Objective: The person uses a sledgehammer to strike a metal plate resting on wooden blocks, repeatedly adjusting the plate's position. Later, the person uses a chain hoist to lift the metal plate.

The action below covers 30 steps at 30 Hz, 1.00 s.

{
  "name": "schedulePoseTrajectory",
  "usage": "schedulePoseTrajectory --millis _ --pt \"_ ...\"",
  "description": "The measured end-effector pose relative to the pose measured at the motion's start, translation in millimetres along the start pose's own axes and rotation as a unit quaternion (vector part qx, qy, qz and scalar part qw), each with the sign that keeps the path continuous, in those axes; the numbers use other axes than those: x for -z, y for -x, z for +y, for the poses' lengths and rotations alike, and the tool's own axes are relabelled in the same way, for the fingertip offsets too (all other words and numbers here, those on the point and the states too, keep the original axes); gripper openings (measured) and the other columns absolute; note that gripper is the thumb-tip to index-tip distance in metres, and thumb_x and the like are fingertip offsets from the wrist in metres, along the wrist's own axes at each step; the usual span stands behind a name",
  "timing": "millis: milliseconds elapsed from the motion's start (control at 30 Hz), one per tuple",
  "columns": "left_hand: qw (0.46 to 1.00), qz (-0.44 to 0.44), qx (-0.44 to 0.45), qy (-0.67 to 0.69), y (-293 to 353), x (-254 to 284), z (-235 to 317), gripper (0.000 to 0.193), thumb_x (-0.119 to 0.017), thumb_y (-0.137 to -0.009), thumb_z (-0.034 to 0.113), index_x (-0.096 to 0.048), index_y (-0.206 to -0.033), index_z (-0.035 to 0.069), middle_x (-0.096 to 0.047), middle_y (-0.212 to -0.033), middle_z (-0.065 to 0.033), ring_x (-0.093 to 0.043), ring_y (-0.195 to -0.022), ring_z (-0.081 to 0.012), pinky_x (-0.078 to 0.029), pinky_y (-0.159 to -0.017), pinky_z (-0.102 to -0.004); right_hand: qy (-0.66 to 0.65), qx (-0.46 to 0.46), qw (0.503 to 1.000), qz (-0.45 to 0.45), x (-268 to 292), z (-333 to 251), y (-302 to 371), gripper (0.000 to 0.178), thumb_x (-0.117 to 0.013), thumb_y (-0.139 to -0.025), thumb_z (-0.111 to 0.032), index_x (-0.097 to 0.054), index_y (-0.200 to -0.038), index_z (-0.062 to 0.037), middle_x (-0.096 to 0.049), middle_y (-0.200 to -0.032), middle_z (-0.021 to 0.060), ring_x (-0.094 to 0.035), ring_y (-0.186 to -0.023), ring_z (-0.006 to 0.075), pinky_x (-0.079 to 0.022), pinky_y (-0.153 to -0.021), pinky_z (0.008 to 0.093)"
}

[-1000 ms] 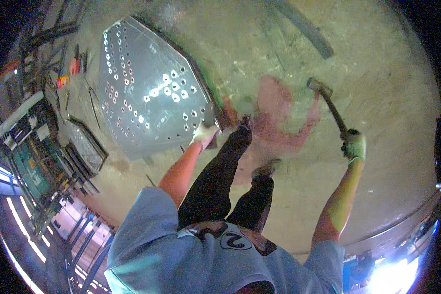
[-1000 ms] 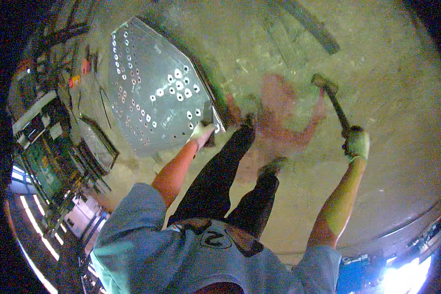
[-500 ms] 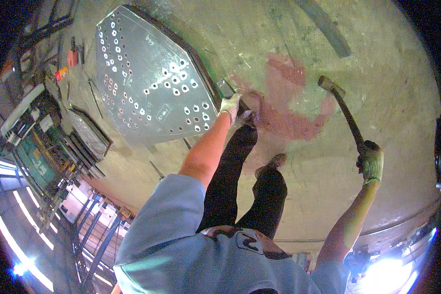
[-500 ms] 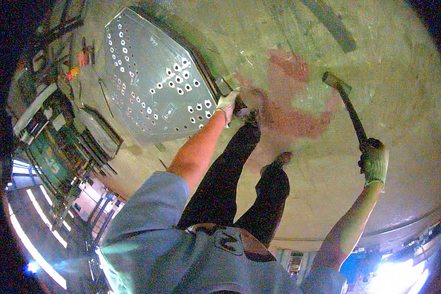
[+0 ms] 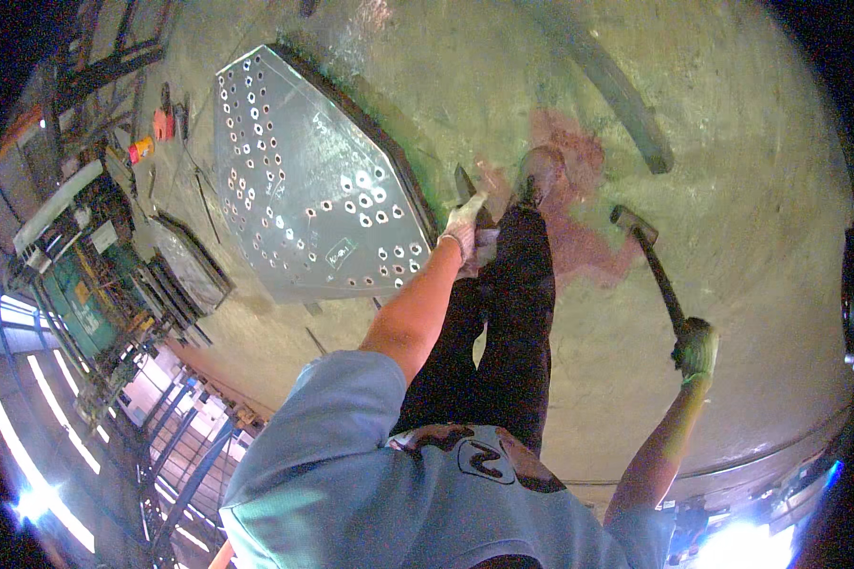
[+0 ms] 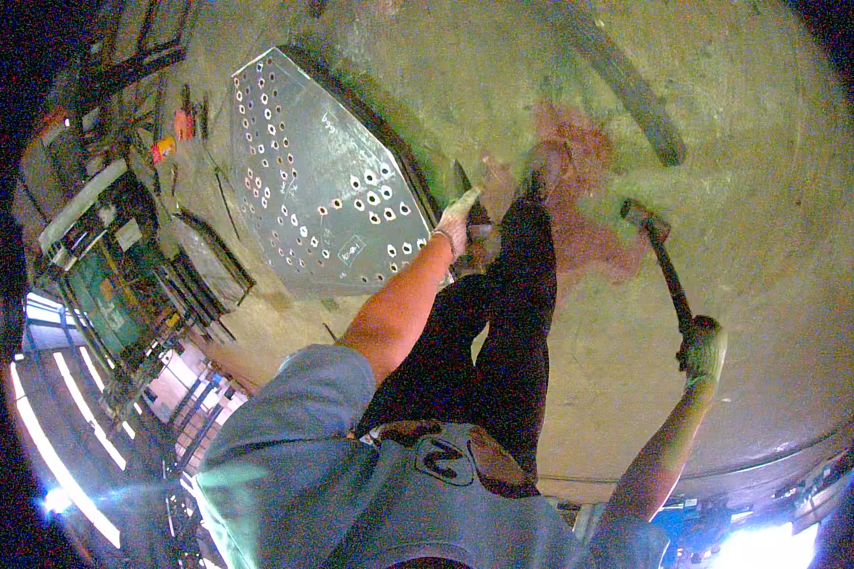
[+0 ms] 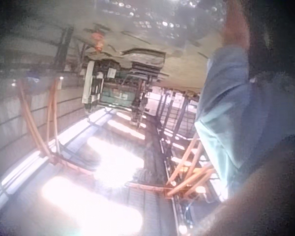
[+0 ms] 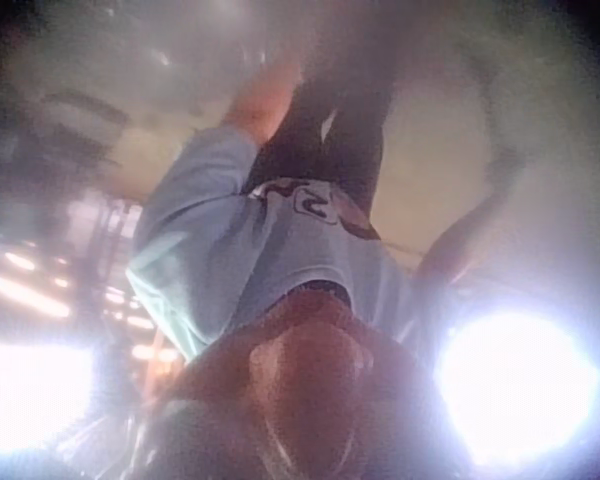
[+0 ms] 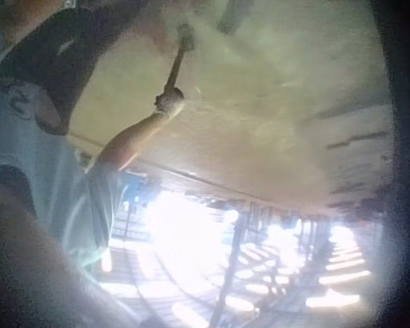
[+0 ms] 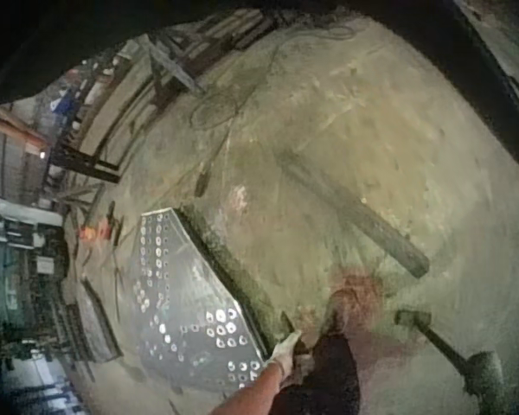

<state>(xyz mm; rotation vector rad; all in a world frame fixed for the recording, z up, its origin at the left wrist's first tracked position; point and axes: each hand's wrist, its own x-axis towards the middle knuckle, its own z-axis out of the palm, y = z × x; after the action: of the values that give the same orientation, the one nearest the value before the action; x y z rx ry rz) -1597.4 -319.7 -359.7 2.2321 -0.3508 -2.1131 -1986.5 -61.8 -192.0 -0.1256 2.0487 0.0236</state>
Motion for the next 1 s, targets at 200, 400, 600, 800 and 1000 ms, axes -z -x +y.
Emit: schedulePoseTrajectory --millis 200,400,600,800,1000 --pt "0.996 0.061 0.036 0.049 -34.6 -38.0 46.0 0.05 -0.054 -0.09 0.049 -0.063 -0.113 0.006 -0.067 -0.101 -0.0082 -0.064 -0.08 -0.0239 -0.055 -0.067 -0.0396 -0.08 -0.065 0.995 -0.008 2.4 -8.3 -2.1 0.018 -0.055 -0.089 -0.016 -0.056 -0.073 -0.0078 -0.045 -0.05 -0.0003 -0.045 -0.036 0.0127 -0.032 -0.032 0.0288" --pt "0.987 0.105 0.08 0.091 -145.7 29.1 32.4 0.053 -0.054 -0.089 0.052 -0.066 -0.109 0.005 -0.068 -0.101 -0.0079 -0.064 -0.085 -0.0203 -0.053 -0.074 -0.0368 -0.074 -0.129 0.989 -0.025 7.4 -18.5 -8.3 0.013 -0.059 -0.091 -0.019 -0.062 -0.096 -0.0079 -0.051 -0.058 0.0006 -0.047 -0.038 0.0112 -0.035 -0.031 0.0258" --pt "0.98 0.187 0.049 -0.051 -191.9 66.9 51.6 0.063 -0.05 -0.089 0.059 -0.062 -0.12 0.005 -0.065 -0.109 -0.0072 -0.061 -0.093 -0.0219 -0.052 -0.07 -0.041 -0.076 -0.208 0.975 0.011 -4.7 -19.2 -3.2 0.014 -0.057 -0.09 -0.015 -0.063 -0.1 -0.0072 -0.051 -0.059 0.0001 -0.047 -0.039 0.0104 -0.034 -0.031 0.0255" --pt "0.978 0.162 0.067 0.11 -259.5 116.2 65.1 0.057 -0.043 -0.094 0.054 -0.061 -0.117 0.004 -0.067 -0.104 -0.0079 -0.064 -0.084 -0.0254 -0.052 -0.071 -0.0436 -0.065 -0.21 0.975 0.018 -30.4 -11.3 13.6 0.011 -0.055 -0.091 -0.017 -0.062 -0.09 -0.0079 -0.05 -0.06 -0.0006 -0.048 -0.041 0.0097 -0.036 -0.034 0.0265" --pt "0.955 0.257 0.093 0.111 -280.9 116.9 98.9 0.055 -0.043 -0.094 0.052 -0.058 -0.126 0.01 -0.063 -0.124 -0.009 -0.061 -0.108 -0.0249 -0.046 -0.095 -0.043 -0.029 -0.255 0.966 -0.001 -50.0 44.8 13.3 0.021 -0.052 -0.095 -0.023 -0.062 -0.084 -0.0086 -0.05 -0.06 -0.0013 -0.05 -0.044 0.0095 -0.038 -0.036 0.0281"
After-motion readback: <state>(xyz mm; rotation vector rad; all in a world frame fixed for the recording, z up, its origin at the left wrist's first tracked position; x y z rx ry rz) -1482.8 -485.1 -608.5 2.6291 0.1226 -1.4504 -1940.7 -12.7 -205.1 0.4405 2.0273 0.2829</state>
